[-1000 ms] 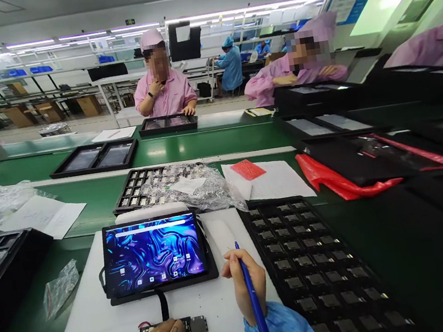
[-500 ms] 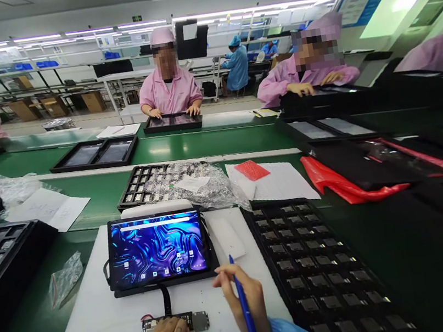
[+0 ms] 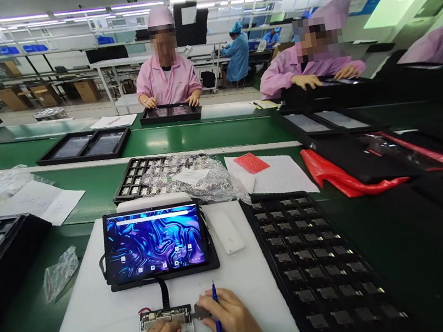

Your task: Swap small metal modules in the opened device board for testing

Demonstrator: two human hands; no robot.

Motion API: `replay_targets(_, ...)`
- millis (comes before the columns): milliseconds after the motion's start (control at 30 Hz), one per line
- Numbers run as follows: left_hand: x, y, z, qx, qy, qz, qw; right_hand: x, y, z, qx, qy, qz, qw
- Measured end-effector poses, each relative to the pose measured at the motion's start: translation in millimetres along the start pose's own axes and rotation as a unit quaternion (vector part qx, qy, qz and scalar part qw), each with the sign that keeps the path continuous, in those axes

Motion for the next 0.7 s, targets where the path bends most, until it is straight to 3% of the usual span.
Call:
replay_targets(200, 12.2, 3.2, -8.0, 0.008, -0.054, -0.040, 0.998, 6.4, -3.8, 17.5, -0.066, 0.132, -0.008, 0.989)
replay_targets(333, 19.9, 11.7, -14.1, 0.021, -0.099, -0.034, 0.994, -2.0, -3.3, 30.2, -0.075, 0.212, -0.010, 0.974)
replay_targets(433, 27.1, 17.6, -16.1, 0.000, -0.142, -0.029, 0.989, -11.3, -4.6, 29.6, -0.092, 0.265, -0.032, 0.959)
replay_targets(500, 28.7, 18.0, -15.5, 0.021, -0.205, -0.026, 0.978, -16.3, -6.2, 28.2, -0.122, 0.299, -0.052, 0.945)
replay_targets(567, 24.2, 15.2, -12.7, 0.124, -0.291, 0.015, 0.949, -18.4, -7.7, 28.3, -0.153, 0.307, -0.102, 0.934)
replay_targets(633, 16.1, 10.4, -10.6, 0.259, -0.382, 0.077, 0.884, -18.9, -8.9, 30.6, -0.169, 0.286, -0.167, 0.928)
replay_targets(700, 10.1, 7.3, -11.3, 0.346, -0.459, 0.112, 0.810, -20.3, -9.2, 34.5, -0.163, 0.263, -0.203, 0.929)
Point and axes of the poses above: each hand's wrist, its own y-axis towards the middle knuckle, its own x-axis out of the back of the hand, z = x × y, the point moved 2 cm from there along y, towards the middle knuckle, and after that the axes turned 13 degrees about y, right-handed, at the moved point
